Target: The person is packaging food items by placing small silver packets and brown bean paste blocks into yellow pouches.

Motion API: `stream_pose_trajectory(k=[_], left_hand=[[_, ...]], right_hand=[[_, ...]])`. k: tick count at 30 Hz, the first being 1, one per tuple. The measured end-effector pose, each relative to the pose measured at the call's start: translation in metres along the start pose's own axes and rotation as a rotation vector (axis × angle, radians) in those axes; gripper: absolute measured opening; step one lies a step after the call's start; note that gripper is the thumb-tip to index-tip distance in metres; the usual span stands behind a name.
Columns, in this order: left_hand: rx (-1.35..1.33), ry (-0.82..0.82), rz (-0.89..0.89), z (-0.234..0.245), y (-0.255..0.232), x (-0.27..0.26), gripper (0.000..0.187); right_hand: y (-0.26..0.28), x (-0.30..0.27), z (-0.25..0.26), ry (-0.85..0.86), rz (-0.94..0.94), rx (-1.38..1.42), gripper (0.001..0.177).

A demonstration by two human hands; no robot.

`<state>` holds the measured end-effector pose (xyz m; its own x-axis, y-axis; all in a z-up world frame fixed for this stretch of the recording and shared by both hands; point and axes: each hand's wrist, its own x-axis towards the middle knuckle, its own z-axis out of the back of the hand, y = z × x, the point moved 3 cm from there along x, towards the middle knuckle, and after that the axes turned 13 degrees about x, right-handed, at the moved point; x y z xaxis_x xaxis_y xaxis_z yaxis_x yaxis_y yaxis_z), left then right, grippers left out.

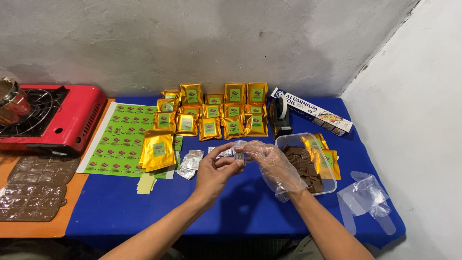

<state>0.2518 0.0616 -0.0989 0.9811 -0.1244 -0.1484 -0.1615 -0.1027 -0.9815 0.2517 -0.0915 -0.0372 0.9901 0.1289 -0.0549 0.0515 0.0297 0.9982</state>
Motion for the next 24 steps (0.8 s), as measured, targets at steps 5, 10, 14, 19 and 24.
stream_pose_trajectory(k=[5,10,14,19,24], left_hand=[[0.006,-0.005,-0.018,0.004,0.005,0.001,0.059],[0.013,-0.007,-0.041,0.005,0.001,0.001,0.063],[-0.003,-0.006,-0.031,0.003,-0.002,0.001,0.063],[0.006,0.007,-0.057,0.004,-0.002,0.003,0.068],[0.020,0.010,-0.056,0.002,0.003,0.004,0.069]], right_hand=[[0.003,0.000,-0.011,0.013,-0.007,-0.035,0.034],[-0.001,0.006,-0.011,0.018,0.020,-0.033,0.030],[-0.002,0.005,-0.009,0.055,-0.009,-0.069,0.030],[0.013,-0.002,-0.003,0.000,0.073,0.014,0.040],[-0.003,-0.001,0.001,0.054,0.053,-0.056,0.037]])
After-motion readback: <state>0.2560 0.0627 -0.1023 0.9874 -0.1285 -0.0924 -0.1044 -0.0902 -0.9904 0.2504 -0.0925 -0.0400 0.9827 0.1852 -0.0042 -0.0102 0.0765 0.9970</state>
